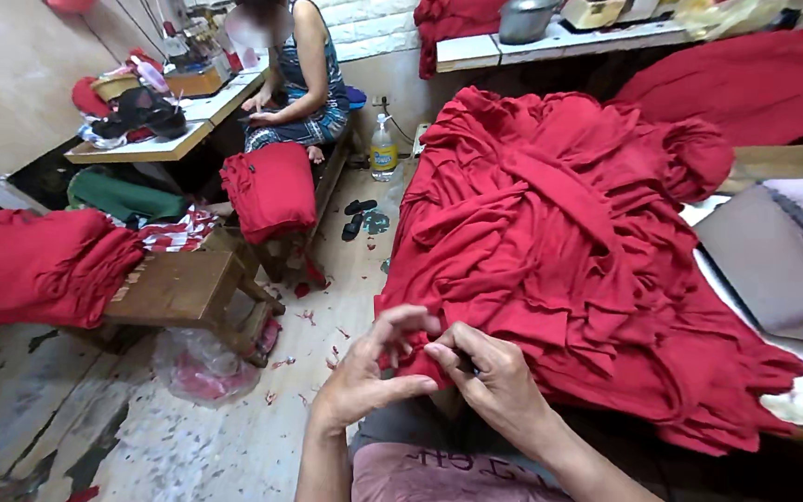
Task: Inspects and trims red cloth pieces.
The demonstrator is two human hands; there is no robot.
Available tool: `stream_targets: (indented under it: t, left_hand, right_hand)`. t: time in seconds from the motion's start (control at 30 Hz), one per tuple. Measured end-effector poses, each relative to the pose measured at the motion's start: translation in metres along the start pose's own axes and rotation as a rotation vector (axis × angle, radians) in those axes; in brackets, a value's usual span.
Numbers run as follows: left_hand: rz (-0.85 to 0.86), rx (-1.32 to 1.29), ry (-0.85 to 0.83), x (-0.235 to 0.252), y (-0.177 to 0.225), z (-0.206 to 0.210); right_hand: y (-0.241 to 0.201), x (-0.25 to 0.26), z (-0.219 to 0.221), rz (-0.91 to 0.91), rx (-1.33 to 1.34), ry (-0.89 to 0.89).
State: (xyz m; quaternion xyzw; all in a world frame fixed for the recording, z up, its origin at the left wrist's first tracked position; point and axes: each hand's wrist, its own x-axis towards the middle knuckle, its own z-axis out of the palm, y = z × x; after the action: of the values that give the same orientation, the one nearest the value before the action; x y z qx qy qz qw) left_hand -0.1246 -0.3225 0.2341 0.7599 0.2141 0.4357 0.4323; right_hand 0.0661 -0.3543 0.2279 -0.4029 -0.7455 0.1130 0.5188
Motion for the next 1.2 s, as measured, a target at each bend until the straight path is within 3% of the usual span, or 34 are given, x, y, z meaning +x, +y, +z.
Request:
stream_targets:
  t: [0.1, 0.3, 0.43, 0.5, 0.63, 0.9, 1.2]
  left_hand:
    - [-0.048, 0.044, 0.053, -0.002, 0.000, 0.006]
    - [-0.171, -0.291, 0.349, 0.006, -0.009, 0.014]
    - [-0.208, -0.322, 0.412, 0.007, -0.008, 0.015]
    - [-0.202, -0.259, 0.480, 0.005, -0.008, 0.017]
    - [-0.187, 0.138, 0.607, -0.011, -0.009, 0.011]
    - [-0.188, 0.263, 0.792, -0.038, -0.005, 0.018]
    - [-0.263, 0.251, 0.806, -0.048, 0.000, 0.023]
  right_hand:
    - [-0.002, 0.001, 0.002, -0.009, -0.021, 0.008]
    - [-0.006, 0.004, -0.023, 0.069, 0.087, 0.065]
    - [-0.004, 0.009, -0.045, 0.153, -0.057, -0.078]
    - [-0.007, 0.011, -0.050, 0.170, -0.167, -0.154]
    - [-0.021, 0.012, -0.044, 0.154, -0.240, -0.239]
    - [-0.029, 0.005, -0.016, 0.138, -0.212, -0.328]
    - [-0.023, 0.017, 0.008, -0.149, -0.240, -0.117]
